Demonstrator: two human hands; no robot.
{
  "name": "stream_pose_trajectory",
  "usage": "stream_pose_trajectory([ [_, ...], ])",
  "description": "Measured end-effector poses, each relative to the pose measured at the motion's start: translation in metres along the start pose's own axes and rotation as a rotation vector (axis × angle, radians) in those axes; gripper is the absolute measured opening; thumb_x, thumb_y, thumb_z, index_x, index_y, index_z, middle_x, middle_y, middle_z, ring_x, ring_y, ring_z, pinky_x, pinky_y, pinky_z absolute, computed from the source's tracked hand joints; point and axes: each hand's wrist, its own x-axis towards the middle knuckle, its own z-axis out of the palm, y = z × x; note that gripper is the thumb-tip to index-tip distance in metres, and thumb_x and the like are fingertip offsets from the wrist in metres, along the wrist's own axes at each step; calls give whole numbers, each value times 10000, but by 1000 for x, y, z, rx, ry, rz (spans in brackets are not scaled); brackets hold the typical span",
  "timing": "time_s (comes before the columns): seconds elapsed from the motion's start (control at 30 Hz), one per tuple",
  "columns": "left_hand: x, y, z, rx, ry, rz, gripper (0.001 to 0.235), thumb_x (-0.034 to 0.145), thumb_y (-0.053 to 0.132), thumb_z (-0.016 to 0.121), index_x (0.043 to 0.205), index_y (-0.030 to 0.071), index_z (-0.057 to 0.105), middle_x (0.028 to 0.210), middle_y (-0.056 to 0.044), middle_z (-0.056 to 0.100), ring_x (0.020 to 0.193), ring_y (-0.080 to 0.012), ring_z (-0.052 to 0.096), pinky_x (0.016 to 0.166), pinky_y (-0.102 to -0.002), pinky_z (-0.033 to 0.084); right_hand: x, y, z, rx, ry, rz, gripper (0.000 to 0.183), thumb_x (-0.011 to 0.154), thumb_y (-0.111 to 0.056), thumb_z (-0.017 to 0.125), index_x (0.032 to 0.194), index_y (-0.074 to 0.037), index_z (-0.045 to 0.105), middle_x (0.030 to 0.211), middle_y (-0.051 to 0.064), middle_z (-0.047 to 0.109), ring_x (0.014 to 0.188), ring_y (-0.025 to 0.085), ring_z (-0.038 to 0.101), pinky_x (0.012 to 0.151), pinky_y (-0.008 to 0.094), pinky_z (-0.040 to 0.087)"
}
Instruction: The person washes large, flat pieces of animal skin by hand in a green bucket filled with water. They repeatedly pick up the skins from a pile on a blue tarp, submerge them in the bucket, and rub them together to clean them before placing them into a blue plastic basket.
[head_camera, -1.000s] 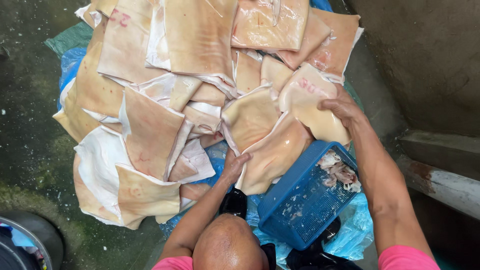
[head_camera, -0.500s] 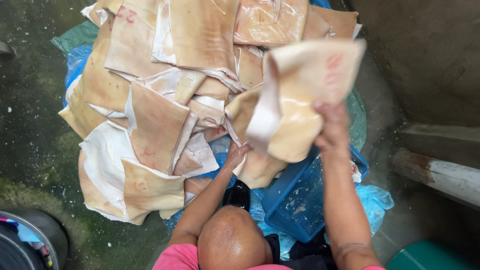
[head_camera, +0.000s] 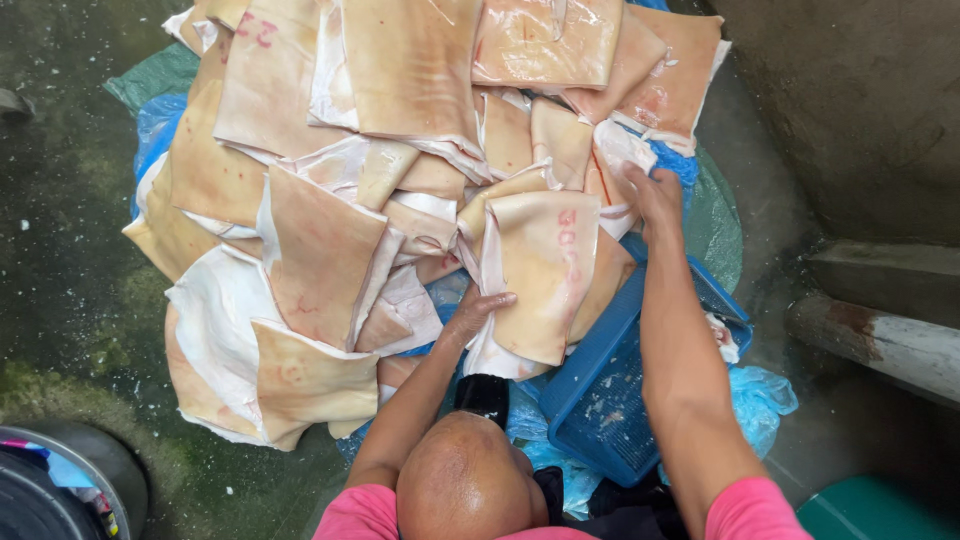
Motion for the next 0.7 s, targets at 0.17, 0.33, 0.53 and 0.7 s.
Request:
stream_pose_trajectory([
  [0.17,-3,23,15,-11,36,46,769,731,146,833,1397,-43,498,1229,-140,668,1112,-223,660,982,-340,532,-11,-36,19,308,-287,153,576,816,-101,754,1350,-31,548,1175,122,710,963,261,738,829,449,620],
  [0.33,-5,22,16,-64,9,2,761,747,161,831,1400,-75,520,1212,-142,680,1098,-239,664,971,-354,532,-4,-1,29,566,-394,77,626,822,-7,729,1415,-4,529,1270,137,697,1089,288,736,885,418,661],
  [0.53,-15,29,16,-2,-8,46,789,756,158,809,1438,-46,469,1275,-124,670,1167,-219,654,1022,-337,512,2,-22,34,923,-419,121,482,953,-45,590,1408,67,478,1221,233,649,995,381,715,774,552,649],
  [0.7,-8,31,21,-12,-4,56,773,763,149,795,1444,-26,472,1266,-130,662,1156,-220,645,1014,-340,510,-100,-96,11,858,-362,-239,615,894,47,448,1501,-14,370,1377,181,595,1133,358,702,940,513,625],
])
